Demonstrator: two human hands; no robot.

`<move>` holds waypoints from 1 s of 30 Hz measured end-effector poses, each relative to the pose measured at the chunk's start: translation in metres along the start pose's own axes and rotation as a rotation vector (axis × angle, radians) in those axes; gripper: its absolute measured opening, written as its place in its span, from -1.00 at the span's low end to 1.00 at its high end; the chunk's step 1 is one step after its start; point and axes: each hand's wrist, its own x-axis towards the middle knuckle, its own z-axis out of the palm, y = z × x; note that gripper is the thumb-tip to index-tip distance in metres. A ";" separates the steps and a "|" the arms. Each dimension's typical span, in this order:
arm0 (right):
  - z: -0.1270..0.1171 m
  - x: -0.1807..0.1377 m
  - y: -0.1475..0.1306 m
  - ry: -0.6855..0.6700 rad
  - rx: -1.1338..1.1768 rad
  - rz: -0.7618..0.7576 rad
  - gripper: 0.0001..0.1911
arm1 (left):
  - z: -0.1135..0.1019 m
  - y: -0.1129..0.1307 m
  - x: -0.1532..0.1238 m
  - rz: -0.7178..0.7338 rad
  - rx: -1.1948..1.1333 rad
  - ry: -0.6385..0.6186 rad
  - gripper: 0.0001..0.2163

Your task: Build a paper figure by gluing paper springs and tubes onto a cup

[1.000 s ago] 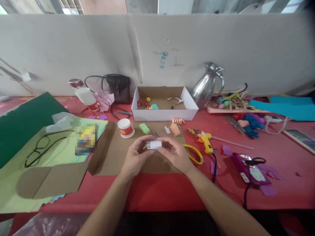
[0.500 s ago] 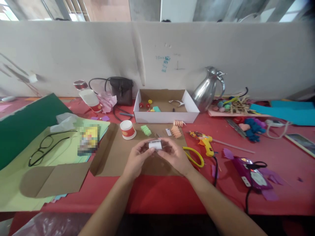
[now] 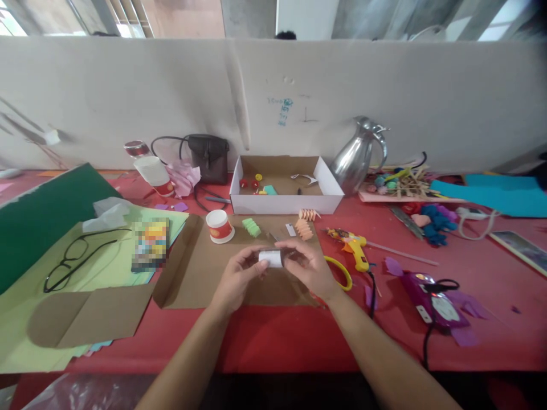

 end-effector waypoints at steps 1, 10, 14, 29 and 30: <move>-0.001 0.001 0.000 0.002 -0.039 -0.026 -0.75 | 0.000 0.000 0.000 -0.015 0.005 -0.009 -0.72; 0.001 -0.002 -0.006 0.097 -0.241 -0.317 -0.82 | -0.004 0.002 -0.001 -0.042 -0.047 -0.082 -0.72; 0.002 -0.005 -0.010 0.073 -0.206 -0.370 -0.84 | -0.006 0.005 -0.003 0.022 -0.022 -0.124 -0.74; 0.009 -0.009 -0.003 0.028 -0.137 -0.237 -0.71 | -0.002 0.009 -0.016 0.615 0.731 0.191 -0.72; 0.010 -0.009 -0.003 0.026 -0.142 -0.248 -0.74 | -0.001 0.009 -0.017 0.633 0.750 0.186 -0.70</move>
